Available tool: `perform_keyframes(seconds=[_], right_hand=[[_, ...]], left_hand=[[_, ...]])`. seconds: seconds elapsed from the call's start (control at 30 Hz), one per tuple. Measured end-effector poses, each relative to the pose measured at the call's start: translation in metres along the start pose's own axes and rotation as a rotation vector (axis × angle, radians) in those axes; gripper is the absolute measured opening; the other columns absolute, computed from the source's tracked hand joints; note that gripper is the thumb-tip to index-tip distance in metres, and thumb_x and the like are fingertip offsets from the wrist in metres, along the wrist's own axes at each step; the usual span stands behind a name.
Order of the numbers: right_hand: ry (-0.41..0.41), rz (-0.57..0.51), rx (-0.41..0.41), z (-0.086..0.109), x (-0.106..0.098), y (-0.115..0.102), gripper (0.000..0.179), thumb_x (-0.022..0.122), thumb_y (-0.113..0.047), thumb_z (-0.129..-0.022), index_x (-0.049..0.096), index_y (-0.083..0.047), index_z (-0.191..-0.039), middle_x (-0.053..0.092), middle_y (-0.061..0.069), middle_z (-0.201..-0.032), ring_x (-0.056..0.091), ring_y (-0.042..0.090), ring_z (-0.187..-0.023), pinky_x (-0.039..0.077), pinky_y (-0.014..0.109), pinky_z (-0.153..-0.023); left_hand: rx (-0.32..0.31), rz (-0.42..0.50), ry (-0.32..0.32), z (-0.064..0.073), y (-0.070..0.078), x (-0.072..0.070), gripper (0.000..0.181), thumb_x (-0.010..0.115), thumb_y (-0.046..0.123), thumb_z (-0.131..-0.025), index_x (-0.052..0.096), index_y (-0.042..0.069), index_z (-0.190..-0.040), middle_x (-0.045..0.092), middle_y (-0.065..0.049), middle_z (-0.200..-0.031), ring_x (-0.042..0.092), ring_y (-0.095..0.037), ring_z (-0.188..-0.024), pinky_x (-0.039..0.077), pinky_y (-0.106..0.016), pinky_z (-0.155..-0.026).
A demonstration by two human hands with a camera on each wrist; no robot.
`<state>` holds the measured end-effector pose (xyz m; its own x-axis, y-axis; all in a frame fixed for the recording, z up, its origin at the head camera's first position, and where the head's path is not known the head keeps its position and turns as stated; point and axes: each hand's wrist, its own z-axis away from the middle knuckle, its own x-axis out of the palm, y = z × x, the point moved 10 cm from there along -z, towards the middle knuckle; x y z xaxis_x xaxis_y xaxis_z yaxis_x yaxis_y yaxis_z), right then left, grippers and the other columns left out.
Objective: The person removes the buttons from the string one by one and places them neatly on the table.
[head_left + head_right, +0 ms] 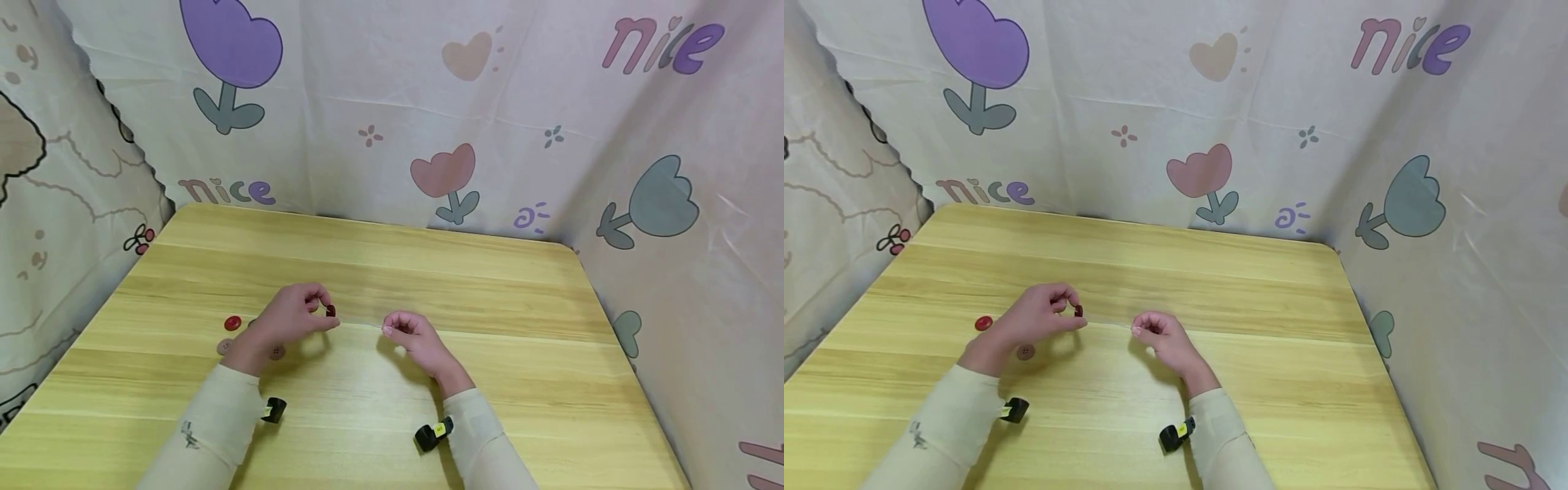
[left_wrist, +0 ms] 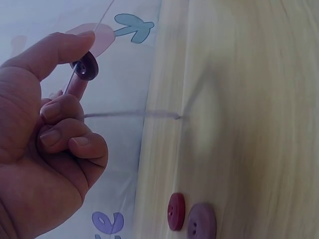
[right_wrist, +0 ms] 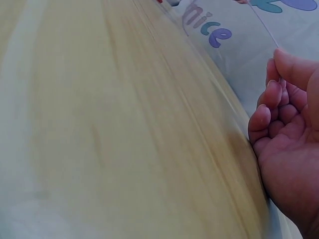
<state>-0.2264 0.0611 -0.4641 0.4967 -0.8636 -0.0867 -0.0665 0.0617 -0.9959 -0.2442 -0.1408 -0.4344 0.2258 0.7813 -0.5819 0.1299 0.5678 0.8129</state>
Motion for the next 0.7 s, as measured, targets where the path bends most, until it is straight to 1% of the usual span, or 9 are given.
perform_keyframes(seconds=[0.2, 0.37, 0.53, 0.6, 0.7], right_hand=[[0.008, 0.003, 0.001, 0.000, -0.001, 0.001, 0.014, 0.056, 0.000, -0.100, 0.058, 0.014, -0.101, 0.051, 0.038, -0.099, 0.050, 0.020, -0.084, 0.042, 0.032, -0.079], [0.011, 0.007, 0.007, 0.000, -0.001, 0.000, 0.014, 0.056, 0.000, -0.100, 0.058, 0.014, -0.102, 0.051, 0.038, -0.098, 0.049, 0.026, -0.086, 0.043, 0.033, -0.079], [0.015, -0.012, 0.028, -0.005, -0.004, 0.017, 0.018, 0.054, 0.001, -0.101, 0.056, 0.018, -0.105, 0.051, 0.038, -0.101, 0.048, 0.034, -0.090, 0.042, 0.036, -0.082], [0.017, -0.021, 0.032, -0.007, -0.005, 0.024, 0.019, 0.053, 0.001, -0.102, 0.055, 0.019, -0.106, 0.049, 0.039, -0.101, 0.048, 0.035, -0.091, 0.042, 0.036, -0.082], [0.027, -0.028, 0.032, -0.007, -0.006, 0.028, 0.021, 0.053, -0.002, -0.103, 0.055, 0.018, -0.108, 0.049, 0.039, -0.101, 0.047, 0.032, -0.090, 0.042, 0.034, -0.081]], left_hand=[[-0.002, -0.001, 0.016, 0.002, -0.005, -0.010, 0.024, 0.085, 0.022, -0.081, 0.065, 0.015, -0.092, 0.033, 0.001, -0.064, 0.034, -0.017, -0.058, 0.034, -0.036, -0.060], [-0.011, -0.006, 0.025, 0.006, -0.008, -0.017, 0.023, 0.084, 0.022, -0.082, 0.065, 0.014, -0.092, 0.033, 0.000, -0.065, 0.034, -0.018, -0.059, 0.033, -0.037, -0.061], [-0.028, -0.001, 0.032, 0.009, -0.013, -0.023, 0.024, 0.084, 0.022, -0.082, 0.065, 0.012, -0.094, 0.033, 0.000, -0.066, 0.035, -0.020, -0.061, 0.034, -0.038, -0.064], [-0.035, 0.000, 0.034, 0.010, -0.015, -0.026, 0.024, 0.084, 0.022, -0.082, 0.065, 0.012, -0.095, 0.033, 0.000, -0.066, 0.035, -0.020, -0.061, 0.034, -0.038, -0.065], [-0.044, 0.012, 0.034, 0.011, -0.018, -0.029, 0.026, 0.084, 0.024, -0.083, 0.065, 0.012, -0.096, 0.033, -0.001, -0.066, 0.036, -0.019, -0.058, 0.036, -0.037, -0.064]])
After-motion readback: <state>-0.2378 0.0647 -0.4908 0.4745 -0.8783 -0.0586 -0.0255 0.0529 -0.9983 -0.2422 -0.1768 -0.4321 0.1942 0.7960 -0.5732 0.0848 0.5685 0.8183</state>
